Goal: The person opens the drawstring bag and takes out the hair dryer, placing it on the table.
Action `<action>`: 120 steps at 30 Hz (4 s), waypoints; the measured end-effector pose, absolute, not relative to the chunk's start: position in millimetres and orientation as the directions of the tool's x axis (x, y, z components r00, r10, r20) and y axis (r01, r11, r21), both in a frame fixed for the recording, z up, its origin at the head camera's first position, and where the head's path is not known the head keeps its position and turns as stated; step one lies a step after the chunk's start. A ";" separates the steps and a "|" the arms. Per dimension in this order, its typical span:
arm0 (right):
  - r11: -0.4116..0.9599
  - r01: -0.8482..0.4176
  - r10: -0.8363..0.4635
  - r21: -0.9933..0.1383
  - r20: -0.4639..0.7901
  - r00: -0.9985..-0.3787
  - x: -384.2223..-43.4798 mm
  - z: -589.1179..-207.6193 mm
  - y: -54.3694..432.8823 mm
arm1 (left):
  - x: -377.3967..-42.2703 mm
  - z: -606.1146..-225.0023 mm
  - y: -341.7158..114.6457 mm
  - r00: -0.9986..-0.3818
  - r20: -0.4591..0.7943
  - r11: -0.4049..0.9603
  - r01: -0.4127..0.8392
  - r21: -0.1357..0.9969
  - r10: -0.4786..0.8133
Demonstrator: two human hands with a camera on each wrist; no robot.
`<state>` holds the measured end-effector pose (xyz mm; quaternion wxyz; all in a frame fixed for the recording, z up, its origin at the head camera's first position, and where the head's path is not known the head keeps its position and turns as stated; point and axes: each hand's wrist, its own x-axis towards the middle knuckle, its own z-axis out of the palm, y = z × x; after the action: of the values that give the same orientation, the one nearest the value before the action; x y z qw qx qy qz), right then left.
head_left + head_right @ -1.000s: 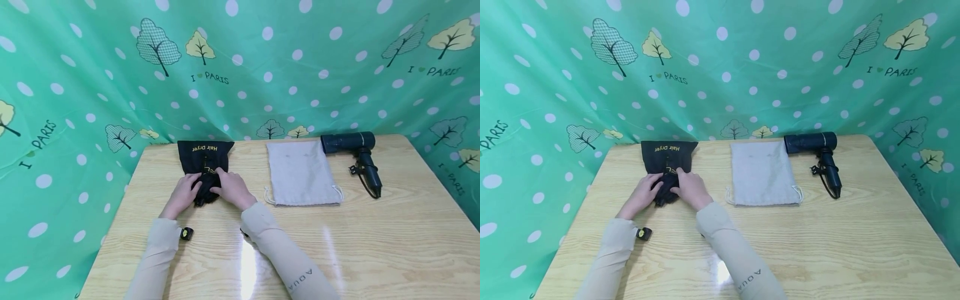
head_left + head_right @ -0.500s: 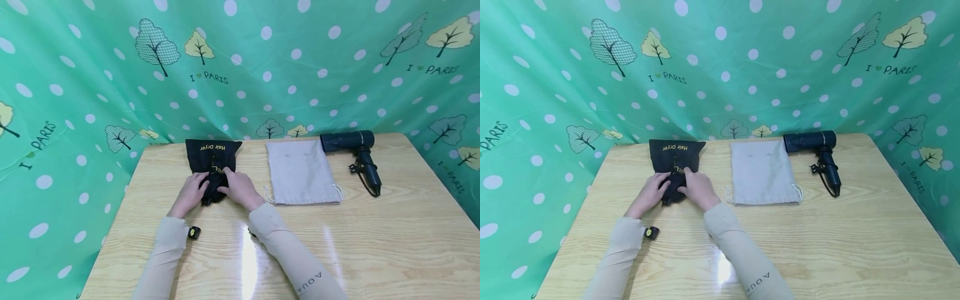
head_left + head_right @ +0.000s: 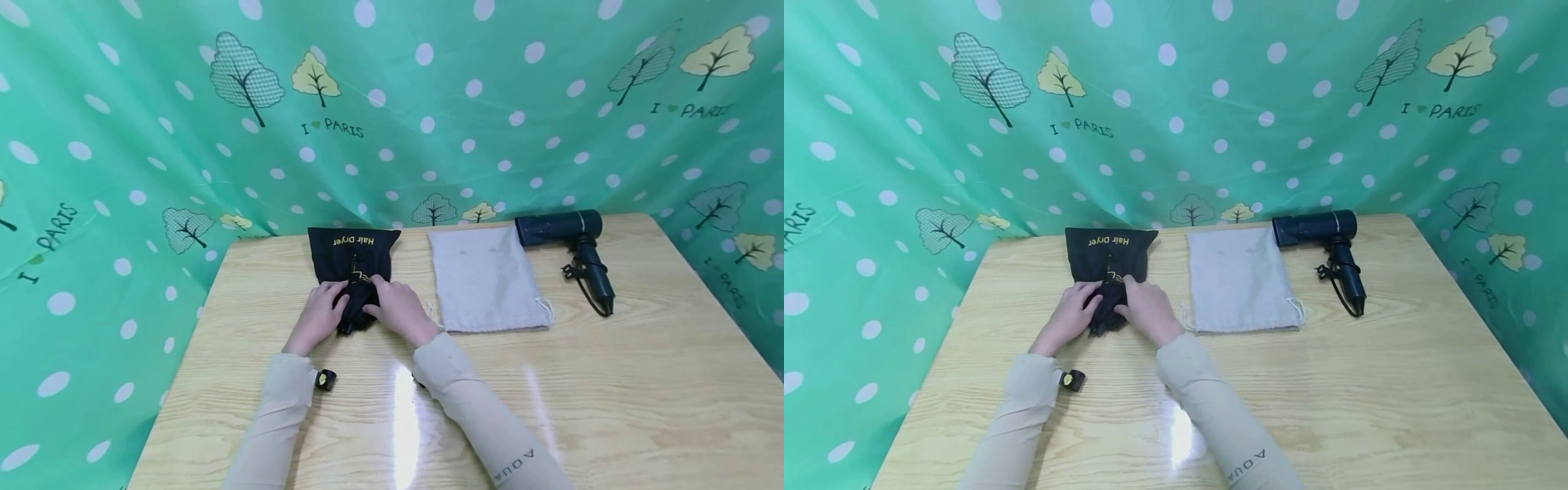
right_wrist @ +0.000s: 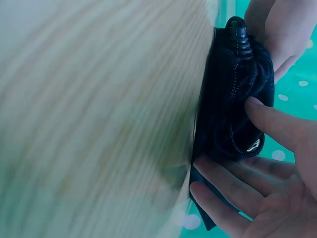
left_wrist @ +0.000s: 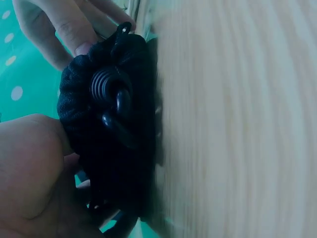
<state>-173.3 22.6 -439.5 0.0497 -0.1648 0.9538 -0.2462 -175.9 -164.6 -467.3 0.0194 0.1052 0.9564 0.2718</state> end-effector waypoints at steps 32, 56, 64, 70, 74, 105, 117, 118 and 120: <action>0.761 -0.530 -0.514 -0.375 0.151 -0.844 -167.0 -445.2 35.1 | -159.2 -462.0 -188.8 -0.891 0.012 0.663 0.346 0.664 0.453; 0.816 -0.452 -0.442 -0.361 0.116 -0.890 -162.2 -444.3 17.6 | -154.6 -460.9 -176.8 -0.898 0.028 0.785 0.399 0.474 0.439; 0.857 -0.423 -0.391 -0.296 0.163 -0.906 -156.8 -447.1 4.2 | -153.4 -459.7 -167.6 -0.895 0.116 0.810 0.440 0.388 0.431; 0.877 -0.391 -0.362 -0.279 0.149 -0.920 -153.9 -446.3 -1.4 | -153.6 -458.5 -162.8 -0.917 0.104 0.837 0.395 0.379 0.386; 0.886 -0.376 -0.345 -0.270 0.156 -0.926 -153.6 -449.2 -4.1 | -153.9 -459.1 -161.5 -0.922 0.102 0.841 0.384 0.381 0.374; 0.797 -0.250 -0.294 -0.550 0.008 -0.956 -161.6 -453.2 14.4 | -157.6 -456.1 -161.8 -0.979 -0.025 0.906 0.177 0.385 0.202; 0.827 -0.256 -0.303 -0.500 -0.014 -0.953 -161.5 -454.2 13.0 | -159.4 -458.5 -163.5 -0.970 -0.029 0.900 0.214 0.380 0.242; 0.828 -0.256 -0.303 -0.499 -0.015 -0.953 -161.6 -454.3 13.5 | -159.6 -458.9 -163.5 -0.970 -0.031 0.901 0.213 0.377 0.242; 0.830 -0.256 -0.303 -0.496 -0.015 -0.953 -161.9 -454.6 14.6 | -160.1 -459.8 -163.5 -0.968 -0.031 0.903 0.219 0.371 0.247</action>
<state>-161.9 14.6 -454.6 0.0464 -0.1462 0.9553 -0.2527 -160.1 -163.5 -459.8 0.0384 0.1195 0.9746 0.1857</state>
